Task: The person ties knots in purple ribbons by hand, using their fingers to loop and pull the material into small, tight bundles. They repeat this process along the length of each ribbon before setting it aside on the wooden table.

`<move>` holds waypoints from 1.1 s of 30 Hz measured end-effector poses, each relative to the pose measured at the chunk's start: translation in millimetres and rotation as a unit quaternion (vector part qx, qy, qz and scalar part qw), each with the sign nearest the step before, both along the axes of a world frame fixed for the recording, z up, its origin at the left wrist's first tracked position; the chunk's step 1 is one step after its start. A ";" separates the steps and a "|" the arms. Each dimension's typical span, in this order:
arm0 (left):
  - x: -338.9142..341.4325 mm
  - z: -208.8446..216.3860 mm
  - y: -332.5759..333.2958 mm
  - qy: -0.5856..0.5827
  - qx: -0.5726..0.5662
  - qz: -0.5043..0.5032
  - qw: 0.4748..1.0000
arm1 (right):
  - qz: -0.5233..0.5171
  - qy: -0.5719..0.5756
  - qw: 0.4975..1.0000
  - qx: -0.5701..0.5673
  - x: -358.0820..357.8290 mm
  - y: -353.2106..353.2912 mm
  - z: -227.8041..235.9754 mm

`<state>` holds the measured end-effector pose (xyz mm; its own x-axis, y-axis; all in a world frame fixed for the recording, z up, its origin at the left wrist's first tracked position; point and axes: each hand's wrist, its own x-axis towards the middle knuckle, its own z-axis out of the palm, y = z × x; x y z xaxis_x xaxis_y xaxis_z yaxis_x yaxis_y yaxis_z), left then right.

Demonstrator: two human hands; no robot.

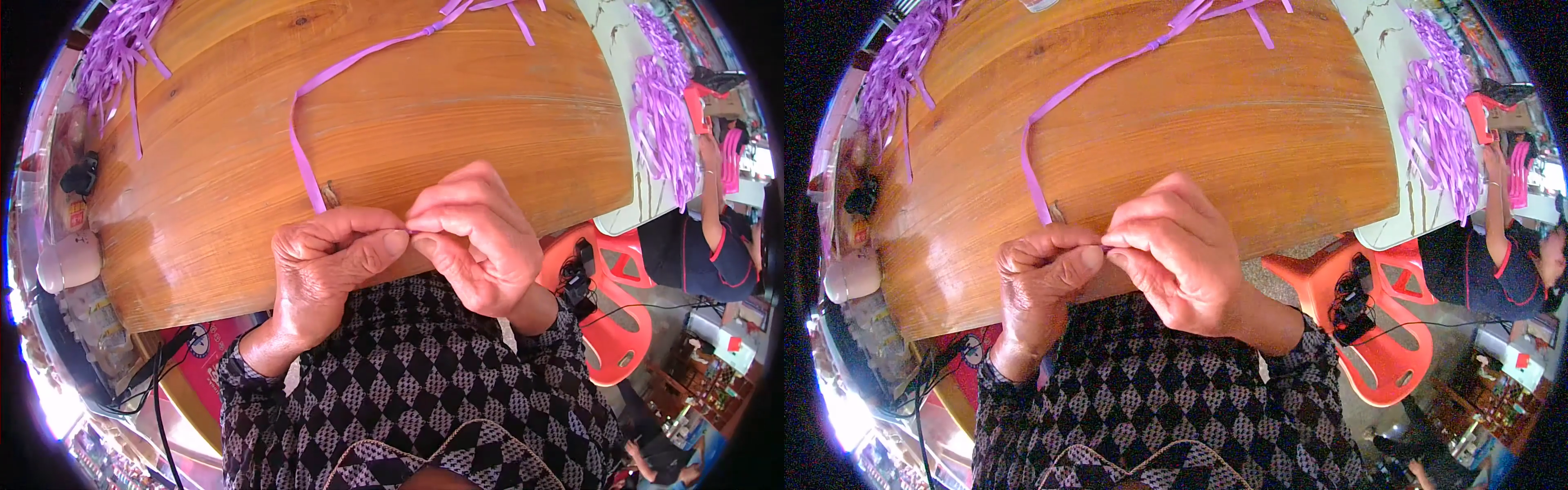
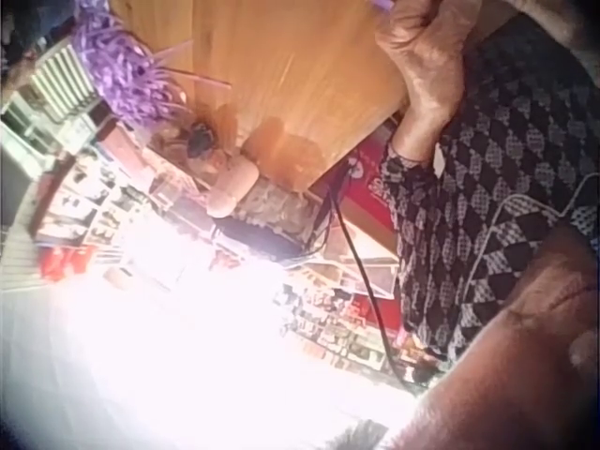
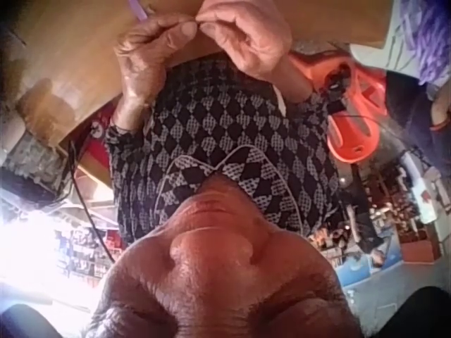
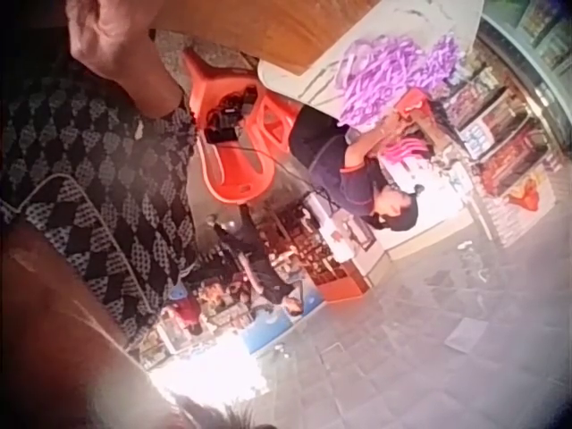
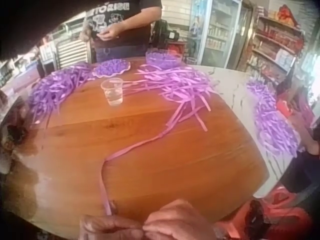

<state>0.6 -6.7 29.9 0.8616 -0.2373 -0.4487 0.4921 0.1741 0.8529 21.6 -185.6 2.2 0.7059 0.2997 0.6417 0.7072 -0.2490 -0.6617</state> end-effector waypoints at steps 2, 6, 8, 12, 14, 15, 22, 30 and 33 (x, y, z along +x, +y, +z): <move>0.9 -5.0 -1.0 0.007 -0.016 0.004 1.000 | 0.028 0.053 0.998 0.004 1.9 -0.9 1.4; 0.8 -9.2 0.0 0.012 -0.055 -0.016 0.998 | 0.054 0.078 0.995 0.017 2.6 3.1 -1.4; 4.3 -7.4 8.1 0.003 -0.054 -0.050 0.997 | 0.049 0.052 0.997 0.000 2.4 2.2 -0.2; 5.9 8.1 9.7 -0.007 0.044 -0.089 0.995 | 0.057 0.051 0.997 0.002 2.7 -0.5 0.2; 2.2 4.1 10.7 -0.029 0.053 -0.080 0.995 | 0.069 0.097 0.992 0.038 -1.1 1.3 1.8; -0.2 2.1 11.6 -0.051 0.062 -0.071 0.994 | 0.070 0.097 0.992 0.038 -2.2 1.0 3.1; -8.6 3.8 15.7 -0.038 0.100 -0.038 0.994 | 0.113 0.192 0.973 0.064 -6.9 -9.4 4.0; -7.2 3.0 14.9 -0.104 0.124 -0.042 0.986 | 0.146 0.235 0.959 0.057 -0.7 -1.8 7.2; -6.0 4.4 13.5 -0.134 0.142 -0.071 0.978 | 0.176 0.325 0.925 0.082 -3.4 -1.6 9.8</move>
<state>-5.4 6.8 34.3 0.9248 -0.2612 -0.2767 0.2469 -0.1414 0.9587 18.2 -187.2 12.0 0.8359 0.5211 0.1724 0.1639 0.0628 -0.9845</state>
